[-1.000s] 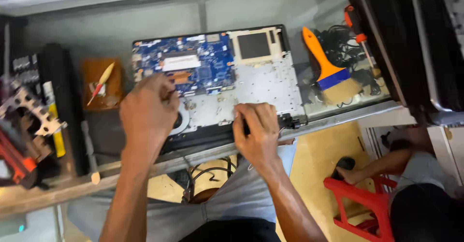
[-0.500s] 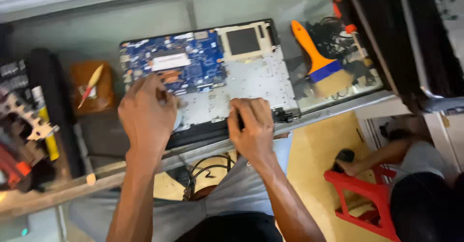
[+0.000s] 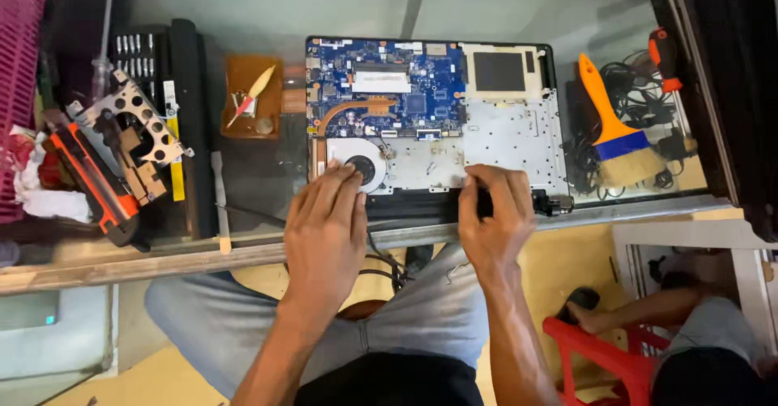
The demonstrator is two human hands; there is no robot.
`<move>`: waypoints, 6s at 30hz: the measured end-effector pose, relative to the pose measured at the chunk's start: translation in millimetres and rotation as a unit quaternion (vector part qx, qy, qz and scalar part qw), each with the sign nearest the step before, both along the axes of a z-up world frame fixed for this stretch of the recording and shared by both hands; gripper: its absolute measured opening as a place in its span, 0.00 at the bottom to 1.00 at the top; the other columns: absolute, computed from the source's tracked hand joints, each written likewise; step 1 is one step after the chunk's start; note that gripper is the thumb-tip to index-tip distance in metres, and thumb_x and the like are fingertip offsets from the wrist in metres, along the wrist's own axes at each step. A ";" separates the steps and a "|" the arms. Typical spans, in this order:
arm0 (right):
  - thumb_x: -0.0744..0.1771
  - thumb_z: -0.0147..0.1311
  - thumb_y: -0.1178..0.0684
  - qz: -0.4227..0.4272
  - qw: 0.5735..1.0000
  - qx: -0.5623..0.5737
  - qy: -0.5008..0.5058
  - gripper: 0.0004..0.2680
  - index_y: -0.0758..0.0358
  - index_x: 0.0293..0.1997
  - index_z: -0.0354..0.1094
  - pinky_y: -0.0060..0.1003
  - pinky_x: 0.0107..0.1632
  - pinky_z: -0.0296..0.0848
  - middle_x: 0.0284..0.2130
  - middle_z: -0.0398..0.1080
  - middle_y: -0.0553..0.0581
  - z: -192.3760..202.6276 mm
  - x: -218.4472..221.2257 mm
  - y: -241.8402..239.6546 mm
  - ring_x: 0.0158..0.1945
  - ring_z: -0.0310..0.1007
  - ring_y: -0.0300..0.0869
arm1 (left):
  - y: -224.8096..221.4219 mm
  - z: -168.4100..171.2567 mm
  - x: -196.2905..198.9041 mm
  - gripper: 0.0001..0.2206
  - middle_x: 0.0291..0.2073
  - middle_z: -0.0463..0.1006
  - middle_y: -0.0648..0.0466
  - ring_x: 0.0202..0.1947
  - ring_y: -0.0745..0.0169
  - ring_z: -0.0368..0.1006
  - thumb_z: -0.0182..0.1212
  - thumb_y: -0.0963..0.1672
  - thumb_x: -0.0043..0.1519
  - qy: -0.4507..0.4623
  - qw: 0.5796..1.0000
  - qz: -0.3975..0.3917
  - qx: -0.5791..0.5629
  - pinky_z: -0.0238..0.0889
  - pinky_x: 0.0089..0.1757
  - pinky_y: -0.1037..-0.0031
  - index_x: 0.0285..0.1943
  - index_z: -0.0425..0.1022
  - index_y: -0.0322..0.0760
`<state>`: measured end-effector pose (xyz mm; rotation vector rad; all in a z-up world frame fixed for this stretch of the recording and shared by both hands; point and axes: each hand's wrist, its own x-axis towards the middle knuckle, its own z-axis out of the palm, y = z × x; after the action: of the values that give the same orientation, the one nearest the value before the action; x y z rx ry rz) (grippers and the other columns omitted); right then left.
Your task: The person removes screws from the laptop chassis using a screwdriver, then places a cooling fan onto the motherboard and secures it with screws. The person uses a screwdriver to tighten the screws and ensure the fan is properly attached.
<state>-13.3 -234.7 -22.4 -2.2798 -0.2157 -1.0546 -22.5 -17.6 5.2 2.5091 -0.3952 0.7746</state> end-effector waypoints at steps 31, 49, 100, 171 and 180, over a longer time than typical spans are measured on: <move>0.63 0.64 0.65 0.225 0.967 0.046 0.110 0.07 0.58 0.41 0.79 0.46 0.50 0.73 0.37 0.76 0.56 15.6 17.0 45.3 0.43 0.76 0.54 | 16.0 -23.9 -5.7 0.24 0.65 0.68 0.38 0.66 0.34 0.67 0.60 0.34 0.57 0.050 0.995 -0.081 -0.002 0.63 0.59 0.48 0.65 0.76 0.39; 0.69 0.59 0.60 0.227 0.959 0.034 0.164 0.06 0.52 0.47 0.78 0.47 0.50 0.66 0.41 0.73 0.53 33.7 14.8 55.0 0.45 0.73 0.50 | 86.1 8.2 48.1 0.10 0.35 0.71 0.53 0.38 0.52 0.71 0.66 0.34 0.58 -0.016 0.992 0.085 -0.090 0.66 0.41 0.64 0.45 0.83 0.38; 0.70 0.55 0.56 0.183 0.964 -0.005 0.192 0.05 0.52 0.45 0.77 0.42 0.53 0.63 0.41 0.74 0.50 23.6 13.4 48.9 0.49 0.73 0.45 | 160.3 -7.8 166.9 0.05 0.32 0.74 0.53 0.34 0.48 0.72 0.66 0.39 0.57 0.038 0.963 -0.029 0.263 0.68 0.31 0.59 0.30 0.82 0.43; 0.71 0.54 0.50 0.094 0.896 0.432 0.040 0.08 0.65 0.41 0.65 0.32 0.46 0.66 0.31 0.66 0.57 77.5 17.1 -105.2 0.36 0.65 0.40 | 10.5 -11.4 0.5 0.08 0.47 0.73 0.37 0.47 0.43 0.75 0.60 0.32 0.68 -0.040 0.987 -0.080 -0.135 0.74 0.49 0.61 0.53 0.78 0.23; 0.70 0.52 0.49 0.318 0.685 0.631 0.178 0.12 0.70 0.33 0.70 0.48 0.62 0.71 0.42 0.73 0.70 54.7 5.6 28.5 0.58 0.74 0.57 | -1.5 20.5 -0.5 0.01 0.31 0.84 0.46 0.27 0.59 0.81 0.69 0.39 0.61 0.106 0.853 -0.041 -0.509 0.75 0.31 0.73 0.38 0.82 0.33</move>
<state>-7.8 -206.2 32.4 -0.9158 -0.0496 -0.1538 -23.0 -19.1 25.7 1.5250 0.0204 0.4636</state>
